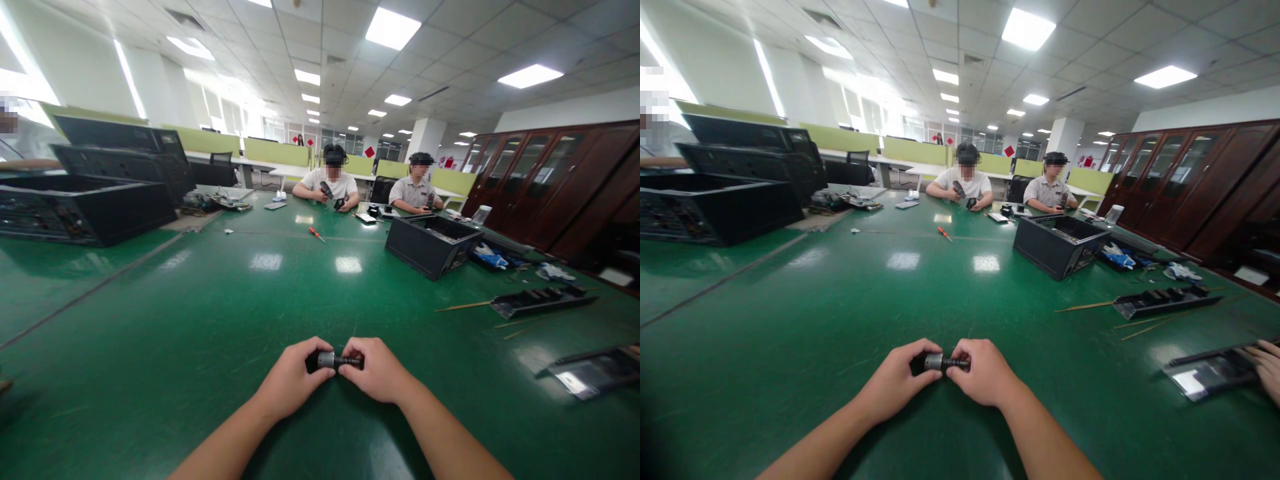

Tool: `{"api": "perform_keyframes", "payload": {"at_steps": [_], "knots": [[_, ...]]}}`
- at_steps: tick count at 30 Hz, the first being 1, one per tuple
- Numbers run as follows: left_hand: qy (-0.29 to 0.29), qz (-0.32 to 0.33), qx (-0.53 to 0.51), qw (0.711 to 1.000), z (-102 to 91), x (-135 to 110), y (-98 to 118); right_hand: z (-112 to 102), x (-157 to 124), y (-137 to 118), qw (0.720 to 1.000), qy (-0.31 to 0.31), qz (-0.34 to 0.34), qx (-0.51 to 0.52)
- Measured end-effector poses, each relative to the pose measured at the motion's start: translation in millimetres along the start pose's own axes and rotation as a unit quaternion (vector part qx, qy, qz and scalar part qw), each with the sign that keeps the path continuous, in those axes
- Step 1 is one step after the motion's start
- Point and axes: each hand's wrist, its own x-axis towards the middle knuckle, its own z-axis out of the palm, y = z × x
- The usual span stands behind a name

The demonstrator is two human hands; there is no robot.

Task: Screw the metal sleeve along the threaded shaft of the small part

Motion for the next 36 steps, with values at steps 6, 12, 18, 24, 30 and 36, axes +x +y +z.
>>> {"api": "perform_keyframes", "payload": {"at_steps": [6,12,18,24,30,36], "knots": [[-0.004,0.004,0.000,1.000,-0.1,0.5,-0.8,0.5,-0.7,0.4,1.000,-0.002,0.003,0.002],[-0.003,0.006,0.002,1.000,1.1,0.9,-2.7,0.3,-0.4,-0.1,1.000,-0.012,0.009,-0.004],[-0.003,0.006,0.004,1.000,1.5,0.8,-3.1,0.4,0.1,1.1,1.000,-0.014,0.009,-0.013],[-0.004,0.007,0.005,1.000,0.9,1.9,-3.4,0.3,-0.5,1.1,1.000,-0.019,0.008,-0.014],[-0.003,0.006,0.003,1.000,0.6,0.3,-2.3,-0.6,0.6,1.4,1.000,-0.020,0.008,-0.021],[-0.005,0.007,0.000,1.000,1.4,1.6,-1.4,-1.4,0.1,0.4,0.999,-0.024,0.006,-0.026]]}}
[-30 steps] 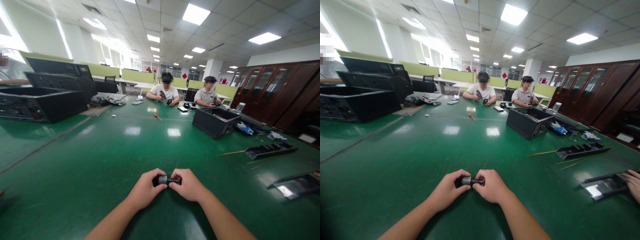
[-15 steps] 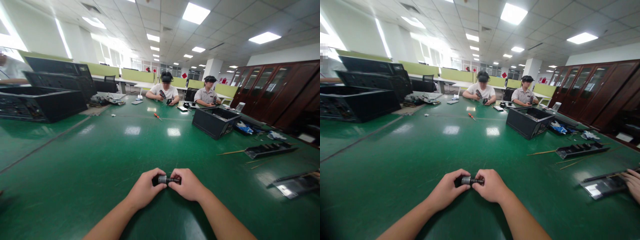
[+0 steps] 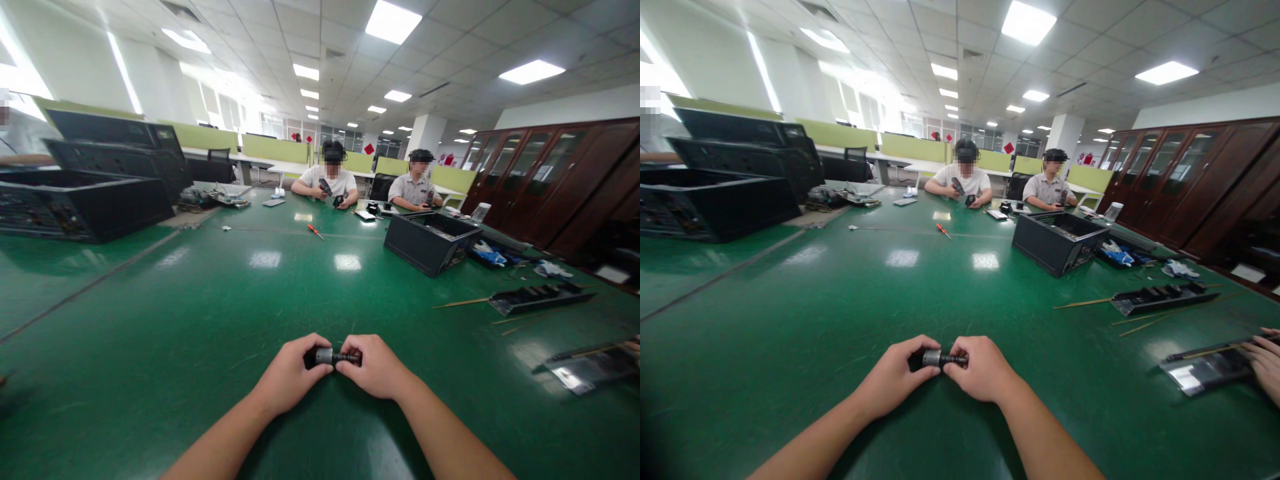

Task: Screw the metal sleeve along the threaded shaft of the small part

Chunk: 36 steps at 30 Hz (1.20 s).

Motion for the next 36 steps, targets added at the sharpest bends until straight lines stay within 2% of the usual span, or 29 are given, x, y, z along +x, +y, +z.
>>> {"api": "perform_keyframes", "payload": {"at_steps": [36], "knots": [[-0.005,0.010,0.002,1.000,-0.7,0.3,0.9,-1.6,-1.0,-1.4,1.000,-0.012,0.001,-0.015]]}}
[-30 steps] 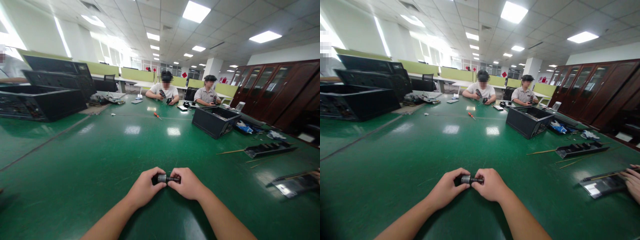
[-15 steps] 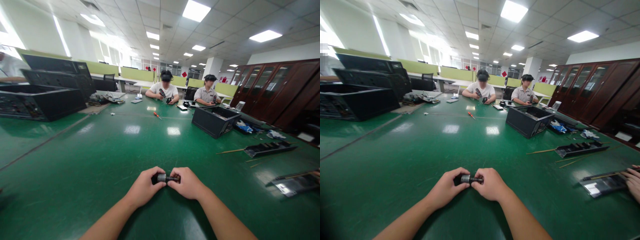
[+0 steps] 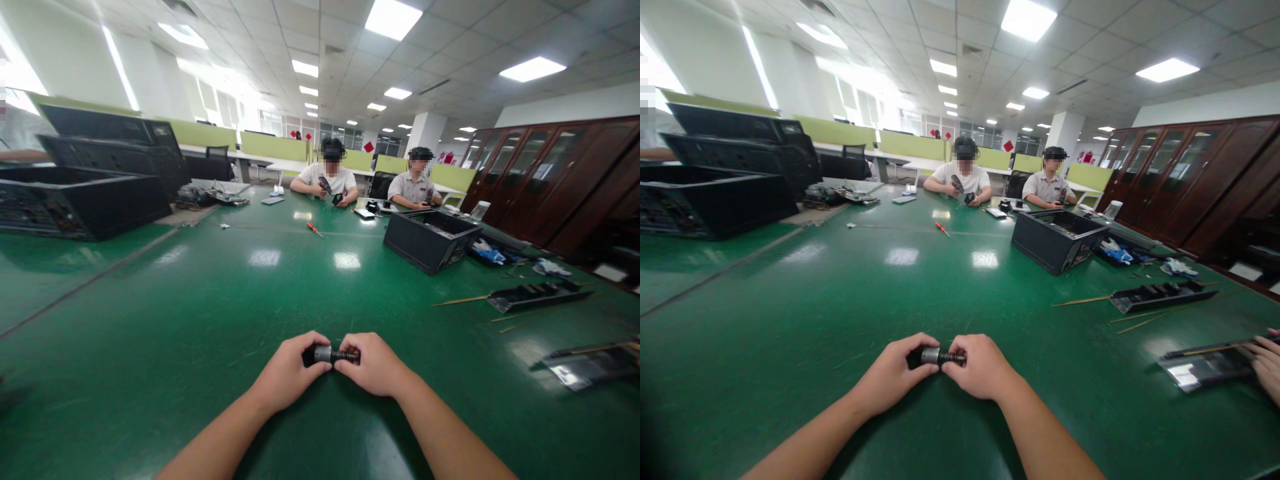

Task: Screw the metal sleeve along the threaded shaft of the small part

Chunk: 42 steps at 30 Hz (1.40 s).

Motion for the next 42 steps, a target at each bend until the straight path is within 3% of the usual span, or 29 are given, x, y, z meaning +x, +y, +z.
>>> {"api": "perform_keyframes", "payload": {"at_steps": [42], "knots": [[0.009,-0.001,0.013,1.000,-2.4,0.1,2.4,-6.6,-0.1,-2.9,1.000,-0.009,-0.016,-0.023]]}}
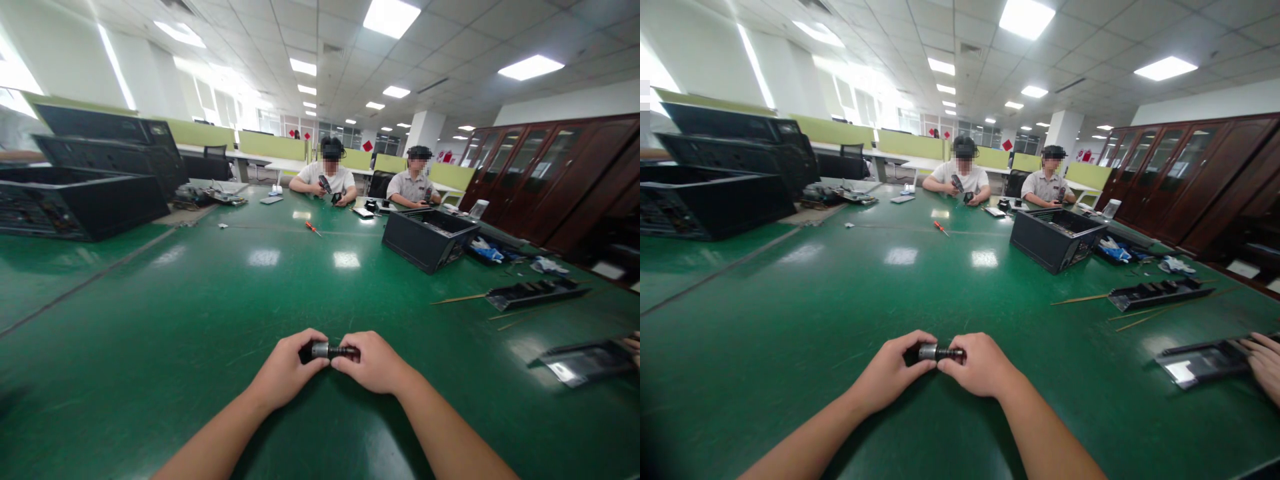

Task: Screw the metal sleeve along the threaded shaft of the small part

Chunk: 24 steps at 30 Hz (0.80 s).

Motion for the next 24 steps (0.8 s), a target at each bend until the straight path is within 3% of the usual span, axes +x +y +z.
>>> {"api": "perform_keyframes", "payload": {"at_steps": [12,16,19,21,24], "knots": [[0.018,0.001,0.011,1.000,-0.3,0.0,-3.5,-13.4,-1.2,4.2,1.000,-0.011,-0.006,0.017],[0.102,0.018,0.037,0.994,-3.5,0.8,-10.7,-19.6,-1.1,15.0,0.998,0.004,0.004,0.060],[0.177,-0.016,0.037,0.983,-9.0,2.8,-16.9,-19.8,0.5,24.4,0.995,0.025,0.011,0.098],[0.211,-0.051,-0.001,0.976,-12.3,5.0,-20.6,-17.1,1.8,29.3,0.993,0.032,0.013,0.111],[0.250,-0.098,-0.139,0.953,-13.9,9.0,-25.7,-11.4,3.8,34.1,0.993,0.026,0.018,0.116]]}}
